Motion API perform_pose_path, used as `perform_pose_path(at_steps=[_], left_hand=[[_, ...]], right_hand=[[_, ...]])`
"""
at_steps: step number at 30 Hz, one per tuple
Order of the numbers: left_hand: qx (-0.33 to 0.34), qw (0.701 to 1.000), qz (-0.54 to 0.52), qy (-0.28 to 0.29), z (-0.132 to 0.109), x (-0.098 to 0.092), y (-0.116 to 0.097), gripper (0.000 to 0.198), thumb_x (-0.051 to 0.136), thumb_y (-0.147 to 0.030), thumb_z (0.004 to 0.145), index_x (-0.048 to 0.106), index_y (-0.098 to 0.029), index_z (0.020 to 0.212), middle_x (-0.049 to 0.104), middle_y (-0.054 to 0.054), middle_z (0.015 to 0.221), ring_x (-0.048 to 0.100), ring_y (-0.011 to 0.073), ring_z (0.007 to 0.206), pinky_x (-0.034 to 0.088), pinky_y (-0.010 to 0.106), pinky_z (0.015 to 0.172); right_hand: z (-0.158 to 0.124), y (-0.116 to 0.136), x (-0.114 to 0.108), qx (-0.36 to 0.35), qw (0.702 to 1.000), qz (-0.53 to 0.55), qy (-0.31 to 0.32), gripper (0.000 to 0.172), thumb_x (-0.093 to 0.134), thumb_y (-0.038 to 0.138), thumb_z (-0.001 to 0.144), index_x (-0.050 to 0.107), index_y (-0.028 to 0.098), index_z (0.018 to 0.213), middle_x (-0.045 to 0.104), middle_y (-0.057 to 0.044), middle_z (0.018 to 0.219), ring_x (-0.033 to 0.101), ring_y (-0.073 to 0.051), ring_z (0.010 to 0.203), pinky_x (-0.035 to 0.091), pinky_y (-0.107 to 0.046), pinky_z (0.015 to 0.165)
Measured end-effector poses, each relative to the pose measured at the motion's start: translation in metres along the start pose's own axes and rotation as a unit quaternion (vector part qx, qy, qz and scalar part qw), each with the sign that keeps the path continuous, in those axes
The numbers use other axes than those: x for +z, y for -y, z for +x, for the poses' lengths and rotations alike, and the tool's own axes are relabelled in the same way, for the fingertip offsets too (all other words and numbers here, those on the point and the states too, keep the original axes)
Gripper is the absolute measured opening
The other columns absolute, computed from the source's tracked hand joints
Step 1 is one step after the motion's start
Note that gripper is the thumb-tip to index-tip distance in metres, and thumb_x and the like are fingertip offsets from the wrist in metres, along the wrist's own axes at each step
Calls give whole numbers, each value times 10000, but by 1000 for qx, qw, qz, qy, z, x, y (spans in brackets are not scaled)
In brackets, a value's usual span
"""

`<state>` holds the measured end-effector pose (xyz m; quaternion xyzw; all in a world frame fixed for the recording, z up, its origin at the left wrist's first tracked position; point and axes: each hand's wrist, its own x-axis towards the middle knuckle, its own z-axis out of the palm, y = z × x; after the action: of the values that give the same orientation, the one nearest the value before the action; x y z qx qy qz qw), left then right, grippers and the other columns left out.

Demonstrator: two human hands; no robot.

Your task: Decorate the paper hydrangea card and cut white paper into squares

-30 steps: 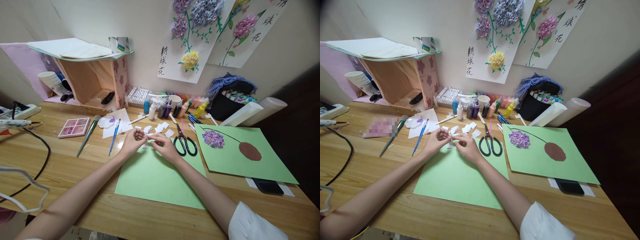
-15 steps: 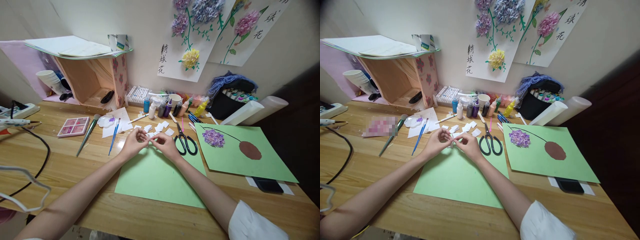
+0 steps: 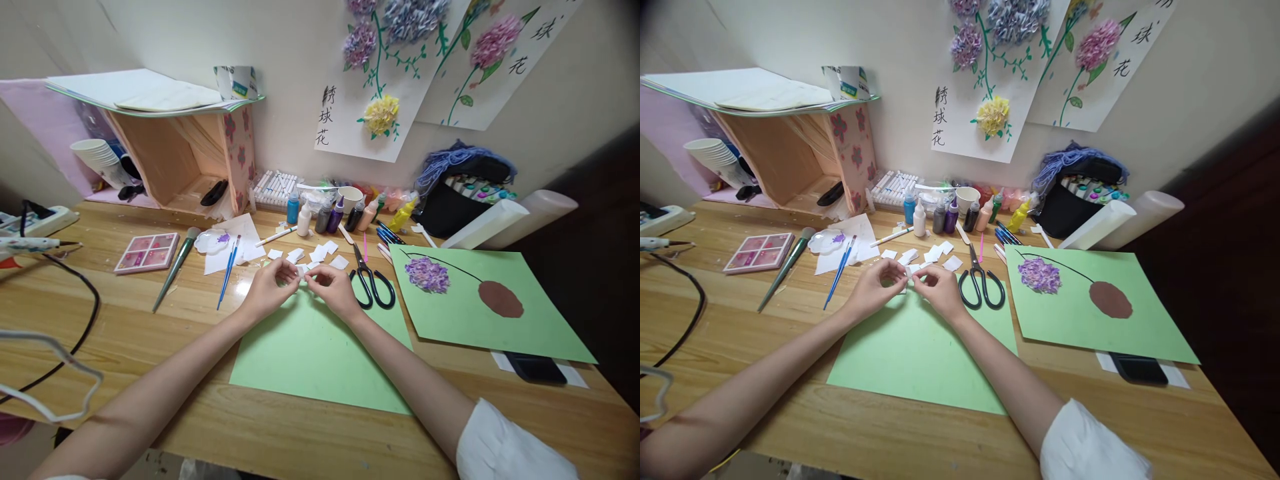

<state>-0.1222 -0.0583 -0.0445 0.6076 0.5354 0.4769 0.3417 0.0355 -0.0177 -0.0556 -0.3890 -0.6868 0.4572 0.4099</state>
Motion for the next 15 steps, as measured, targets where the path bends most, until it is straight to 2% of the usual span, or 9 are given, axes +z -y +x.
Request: perform_pose_path(at_steps=[7, 15], left_hand=[[37, 994, 101, -6, -2, -3, -5, 126, 599, -298, 764, 623, -177, 786, 651, 35, 763, 601, 149, 687, 497, 268, 657], [47, 991, 129, 3, -3, -3, -9, 100, 578, -270, 774, 623, -183, 752, 656, 30, 743, 598, 153, 680, 483, 271, 661]], right_hand=[[1, -4, -2, 26, 999, 32, 21, 217, 651, 356, 709, 666, 139, 707, 581, -11, 602, 418, -88, 473, 319, -225, 435], [1, -5, -2, 37, 998, 41, 36, 215, 663, 356, 703, 657, 141, 696, 560, 5, 575, 427, -88, 478, 326, -219, 441]])
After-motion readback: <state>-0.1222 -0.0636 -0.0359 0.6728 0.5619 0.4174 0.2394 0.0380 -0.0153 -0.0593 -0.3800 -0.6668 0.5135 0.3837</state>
